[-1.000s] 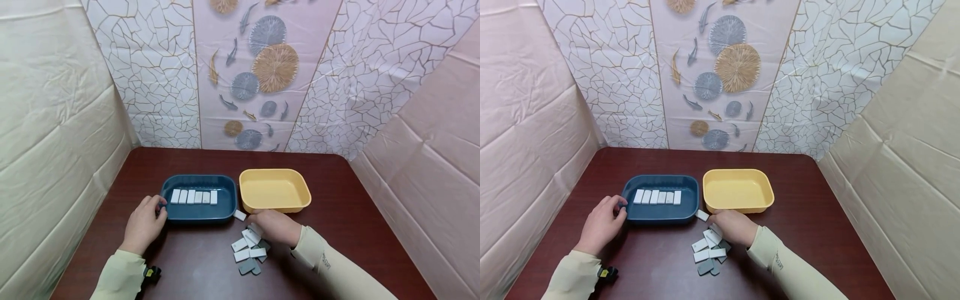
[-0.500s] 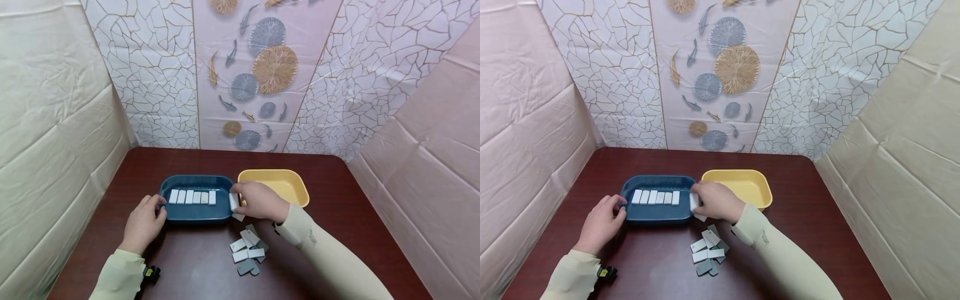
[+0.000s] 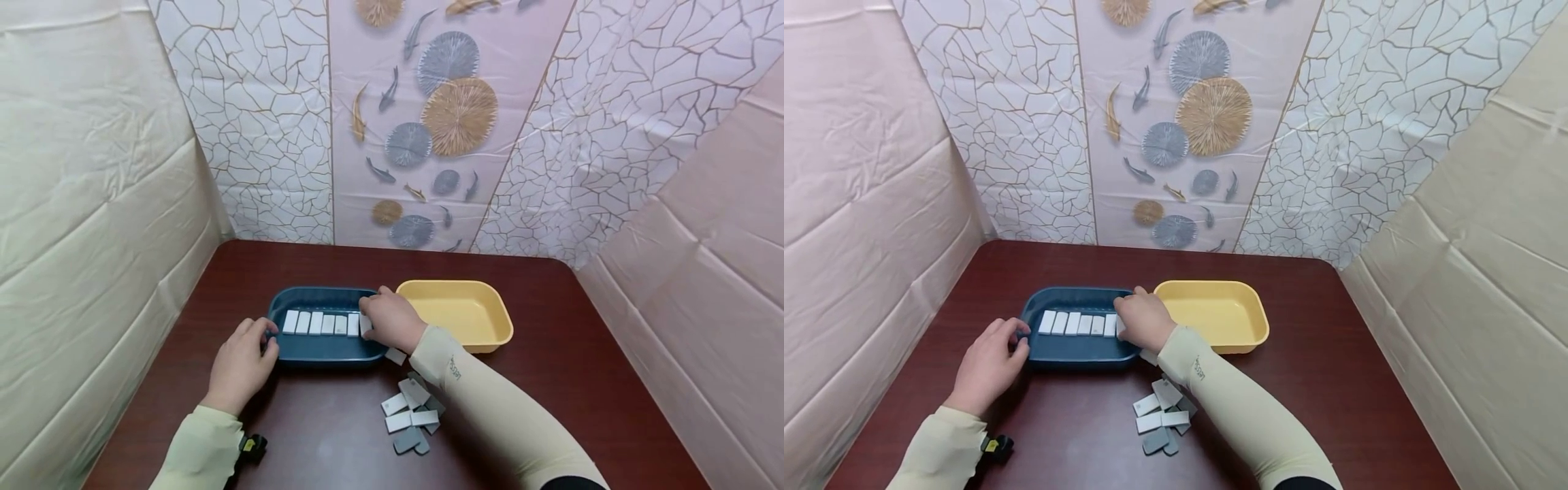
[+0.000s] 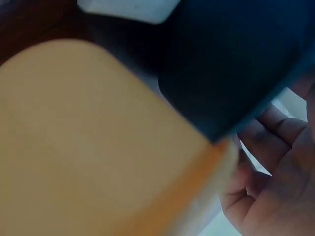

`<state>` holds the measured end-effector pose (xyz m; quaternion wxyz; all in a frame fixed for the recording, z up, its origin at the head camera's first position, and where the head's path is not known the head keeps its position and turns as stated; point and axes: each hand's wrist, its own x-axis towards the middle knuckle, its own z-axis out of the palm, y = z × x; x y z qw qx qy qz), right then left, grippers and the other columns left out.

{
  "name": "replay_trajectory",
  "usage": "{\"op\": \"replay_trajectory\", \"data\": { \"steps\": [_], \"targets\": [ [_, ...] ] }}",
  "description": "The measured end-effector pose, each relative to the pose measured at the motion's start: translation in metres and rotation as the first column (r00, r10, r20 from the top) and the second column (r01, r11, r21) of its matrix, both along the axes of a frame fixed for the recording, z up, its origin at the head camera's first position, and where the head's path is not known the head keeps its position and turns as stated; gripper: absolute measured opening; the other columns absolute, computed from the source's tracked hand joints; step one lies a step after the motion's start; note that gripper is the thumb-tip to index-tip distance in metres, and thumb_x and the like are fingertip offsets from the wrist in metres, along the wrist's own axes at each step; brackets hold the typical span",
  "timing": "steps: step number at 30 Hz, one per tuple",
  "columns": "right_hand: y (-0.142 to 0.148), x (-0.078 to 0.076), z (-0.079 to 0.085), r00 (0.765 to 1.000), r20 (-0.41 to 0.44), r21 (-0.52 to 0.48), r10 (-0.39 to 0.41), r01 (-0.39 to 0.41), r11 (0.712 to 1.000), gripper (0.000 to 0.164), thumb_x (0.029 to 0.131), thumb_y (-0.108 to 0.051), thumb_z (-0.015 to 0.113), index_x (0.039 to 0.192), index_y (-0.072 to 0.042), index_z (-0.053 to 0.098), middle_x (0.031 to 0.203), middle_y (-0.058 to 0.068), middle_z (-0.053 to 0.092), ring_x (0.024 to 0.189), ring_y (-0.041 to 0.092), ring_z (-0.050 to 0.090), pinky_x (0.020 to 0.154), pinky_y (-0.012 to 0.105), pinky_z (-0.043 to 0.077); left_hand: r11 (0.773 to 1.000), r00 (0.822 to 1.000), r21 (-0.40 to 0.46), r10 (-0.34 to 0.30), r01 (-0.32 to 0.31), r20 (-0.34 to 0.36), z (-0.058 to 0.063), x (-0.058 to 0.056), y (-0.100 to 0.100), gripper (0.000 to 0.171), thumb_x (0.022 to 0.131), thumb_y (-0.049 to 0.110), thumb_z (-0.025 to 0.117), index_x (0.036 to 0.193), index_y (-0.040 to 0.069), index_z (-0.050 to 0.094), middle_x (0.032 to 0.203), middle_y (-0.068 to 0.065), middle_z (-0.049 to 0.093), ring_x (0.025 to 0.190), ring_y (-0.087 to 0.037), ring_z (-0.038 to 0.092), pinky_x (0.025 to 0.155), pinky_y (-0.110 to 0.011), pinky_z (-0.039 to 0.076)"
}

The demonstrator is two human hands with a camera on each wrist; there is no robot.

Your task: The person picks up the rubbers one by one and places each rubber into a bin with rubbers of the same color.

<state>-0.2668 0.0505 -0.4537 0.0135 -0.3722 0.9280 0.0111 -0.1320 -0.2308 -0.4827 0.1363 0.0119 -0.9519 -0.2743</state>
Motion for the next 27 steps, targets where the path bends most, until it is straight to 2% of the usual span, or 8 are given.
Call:
{"op": "replay_trajectory", "data": {
  "steps": [5,13,27],
  "targets": [
    [-0.008,0.0,-0.009,0.999,-0.043,0.055,-0.007,0.01,0.998,0.049,0.095,-0.042,0.089,0.131,-0.012,0.072,0.118,0.003,0.079,0.095,0.021,0.054,0.081,0.037,0.05,1.0,1.0,-0.002,0.003,-0.003,-0.013,0.0,-0.002,-0.001,0.015,0.104,0.013,0.068,0.117,0.008,0.072,0.097,-0.009,0.058,0.068,-0.022,0.053,0.064,-0.042,0.047],
    [-0.011,0.001,-0.012,0.997,-0.017,0.086,-0.078,0.079,0.993,0.053,0.095,-0.042,0.088,0.135,-0.012,0.069,0.12,0.002,0.08,0.101,0.022,0.053,0.083,0.038,0.048,1.0,1.0,-0.011,-0.002,0.002,-0.021,-0.001,-0.006,0.0,0.014,0.104,0.013,0.068,0.117,0.008,0.072,0.098,-0.009,0.058,0.067,-0.021,0.052,0.063,-0.042,0.047],
    [-0.015,-0.003,-0.019,0.996,-0.07,0.103,-0.055,0.062,0.993,0.049,0.097,-0.043,0.086,0.134,-0.014,0.073,0.112,0.001,0.081,0.098,0.021,0.049,0.077,0.038,0.044,1.0,1.0,-0.004,0.001,-0.001,-0.005,-0.001,-0.007,-0.003,0.015,0.104,0.012,0.068,0.117,0.008,0.072,0.098,-0.009,0.058,0.068,-0.022,0.053,0.064,-0.043,0.047]
  ]
}}
